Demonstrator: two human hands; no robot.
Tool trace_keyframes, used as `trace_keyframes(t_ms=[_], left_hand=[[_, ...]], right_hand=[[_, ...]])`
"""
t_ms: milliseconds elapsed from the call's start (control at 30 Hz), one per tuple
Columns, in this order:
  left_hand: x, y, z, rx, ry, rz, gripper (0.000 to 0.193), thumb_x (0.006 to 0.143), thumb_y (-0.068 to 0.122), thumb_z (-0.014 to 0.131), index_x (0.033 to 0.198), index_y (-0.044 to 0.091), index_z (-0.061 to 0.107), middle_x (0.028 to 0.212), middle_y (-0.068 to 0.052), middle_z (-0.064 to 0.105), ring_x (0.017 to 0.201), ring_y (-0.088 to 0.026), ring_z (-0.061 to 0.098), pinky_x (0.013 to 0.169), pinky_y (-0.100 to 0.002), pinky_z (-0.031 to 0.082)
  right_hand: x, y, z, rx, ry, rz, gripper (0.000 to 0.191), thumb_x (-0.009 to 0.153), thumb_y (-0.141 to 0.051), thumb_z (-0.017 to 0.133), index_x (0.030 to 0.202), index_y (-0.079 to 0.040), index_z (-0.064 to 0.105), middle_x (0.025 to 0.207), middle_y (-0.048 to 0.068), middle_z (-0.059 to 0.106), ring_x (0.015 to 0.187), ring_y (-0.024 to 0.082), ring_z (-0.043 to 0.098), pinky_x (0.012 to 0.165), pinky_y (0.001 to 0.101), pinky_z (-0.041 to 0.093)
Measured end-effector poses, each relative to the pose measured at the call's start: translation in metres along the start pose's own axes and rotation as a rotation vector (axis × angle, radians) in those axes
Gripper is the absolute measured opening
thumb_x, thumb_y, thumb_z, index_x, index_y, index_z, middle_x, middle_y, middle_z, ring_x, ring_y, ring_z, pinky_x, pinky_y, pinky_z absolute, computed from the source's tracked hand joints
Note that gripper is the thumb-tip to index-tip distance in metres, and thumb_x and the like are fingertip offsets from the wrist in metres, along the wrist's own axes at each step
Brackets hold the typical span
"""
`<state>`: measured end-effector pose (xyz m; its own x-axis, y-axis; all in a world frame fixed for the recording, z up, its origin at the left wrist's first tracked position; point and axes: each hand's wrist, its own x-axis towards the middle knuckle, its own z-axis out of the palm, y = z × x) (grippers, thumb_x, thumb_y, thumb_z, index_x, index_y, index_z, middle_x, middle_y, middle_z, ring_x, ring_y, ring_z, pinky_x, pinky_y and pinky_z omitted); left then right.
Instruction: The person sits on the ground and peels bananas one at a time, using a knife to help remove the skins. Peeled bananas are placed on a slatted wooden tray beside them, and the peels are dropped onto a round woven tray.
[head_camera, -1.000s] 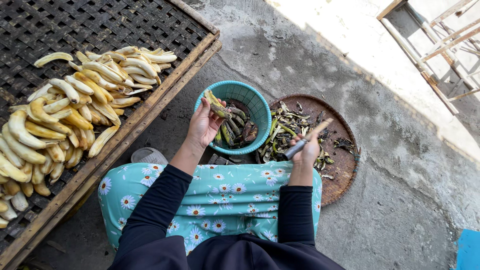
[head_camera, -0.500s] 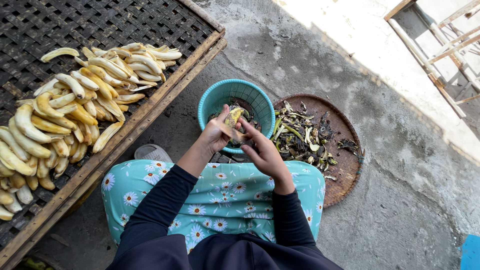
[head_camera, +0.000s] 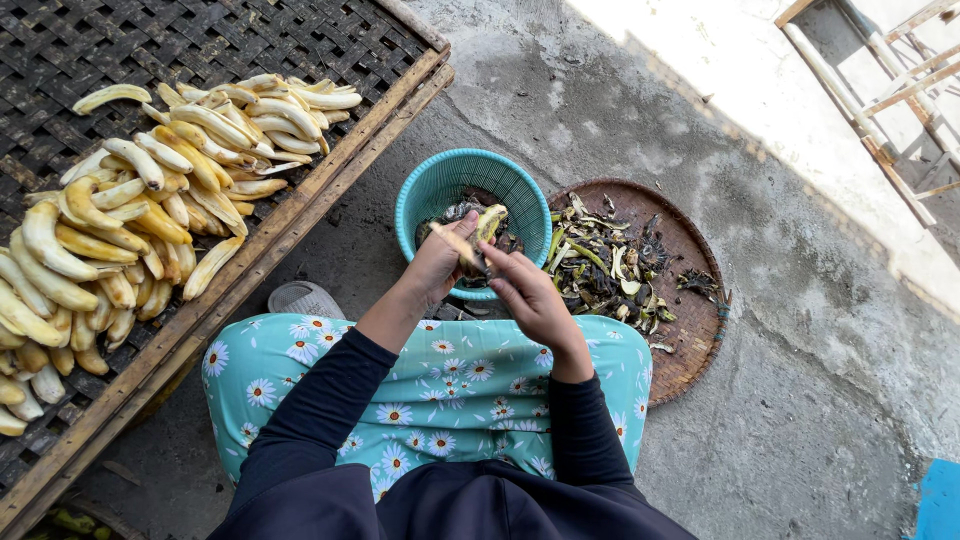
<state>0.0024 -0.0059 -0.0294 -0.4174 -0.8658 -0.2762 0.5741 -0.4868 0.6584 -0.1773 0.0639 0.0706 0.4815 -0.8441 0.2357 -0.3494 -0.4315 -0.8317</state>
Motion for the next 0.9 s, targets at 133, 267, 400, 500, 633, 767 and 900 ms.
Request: trace_keyframes(t_ms=[133, 267, 400, 500, 633, 767, 900], left_hand=[[-0.009, 0.002, 0.013, 0.051, -0.078, 0.018, 0.046, 0.107, 0.044, 0.052, 0.119, 0.002, 0.065, 0.098, -0.004, 0.072, 0.082, -0.008, 0.069, 0.071, -0.023, 0.059], [-0.018, 0.01, 0.025, 0.067, -0.077, -0.018, 0.046, 0.108, 0.043, 0.047, 0.126, 0.004, 0.063, 0.101, -0.001, 0.072, 0.085, -0.005, 0.068, 0.075, -0.023, 0.059], [-0.021, 0.016, 0.026, 0.034, -0.073, 0.004, 0.046, 0.107, 0.039, 0.044, 0.137, 0.005, 0.055, 0.107, -0.005, 0.07, 0.086, -0.008, 0.067, 0.076, -0.026, 0.06], [-0.015, 0.009, 0.022, 0.053, -0.057, 0.019, 0.045, 0.106, 0.034, 0.046, 0.142, 0.008, 0.048, 0.11, -0.006, 0.066, 0.089, -0.009, 0.066, 0.081, -0.028, 0.061], [-0.005, -0.018, 0.019, 0.23, -0.046, 0.116, 0.043, 0.108, 0.025, 0.054, 0.146, 0.006, 0.047, 0.114, -0.005, 0.064, 0.1, -0.009, 0.062, 0.089, -0.026, 0.055], [-0.005, -0.043, 0.017, 0.344, -0.09, 0.24, 0.039, 0.109, 0.024, 0.053, 0.142, 0.004, 0.047, 0.123, -0.002, 0.064, 0.112, -0.008, 0.06, 0.095, -0.025, 0.052], [-0.007, -0.053, 0.021, 0.532, 0.039, 0.204, 0.039, 0.107, 0.022, 0.055, 0.141, 0.007, 0.043, 0.117, -0.006, 0.062, 0.102, -0.012, 0.057, 0.086, -0.029, 0.052]], right_hand=[[-0.003, 0.029, -0.004, 0.347, 0.189, 0.168, 0.05, 0.109, -0.008, 0.055, 0.158, -0.008, 0.048, 0.102, -0.001, 0.052, 0.08, 0.009, 0.048, 0.069, 0.02, 0.04], [-0.006, 0.057, -0.023, 0.504, 0.489, 0.311, 0.047, 0.111, -0.015, 0.047, 0.157, -0.01, 0.045, 0.089, 0.001, 0.058, 0.06, 0.004, 0.049, 0.046, 0.0189, 0.042], [-0.01, 0.071, -0.047, 0.651, 0.738, 0.442, 0.049, 0.11, -0.023, 0.045, 0.157, -0.013, 0.036, 0.084, 0.0, 0.055, 0.061, 0.004, 0.052, 0.044, 0.0212, 0.046], [-0.011, 0.068, -0.051, 0.643, 0.811, 0.579, 0.05, 0.105, -0.026, 0.044, 0.152, -0.02, 0.027, 0.079, 0.0, 0.056, 0.058, 0.004, 0.053, 0.041, 0.0216, 0.047], [-0.005, 0.058, -0.021, 0.692, 0.61, 0.485, 0.038, 0.105, -0.019, 0.055, 0.14, -0.008, 0.046, 0.083, -0.001, 0.058, 0.061, 0.003, 0.054, 0.042, 0.0207, 0.044], [0.004, 0.054, 0.009, 0.55, 0.452, 0.394, 0.027, 0.096, -0.01, 0.073, 0.118, -0.002, 0.06, 0.084, -0.002, 0.061, 0.05, 0.002, 0.047, 0.04, 0.0197, 0.035], [0.005, 0.06, 0.014, 0.447, 0.427, 0.34, 0.02, 0.097, -0.01, 0.074, 0.113, -0.002, 0.065, 0.081, -0.003, 0.063, 0.055, 0.0, 0.046, 0.047, 0.0178, 0.034]])
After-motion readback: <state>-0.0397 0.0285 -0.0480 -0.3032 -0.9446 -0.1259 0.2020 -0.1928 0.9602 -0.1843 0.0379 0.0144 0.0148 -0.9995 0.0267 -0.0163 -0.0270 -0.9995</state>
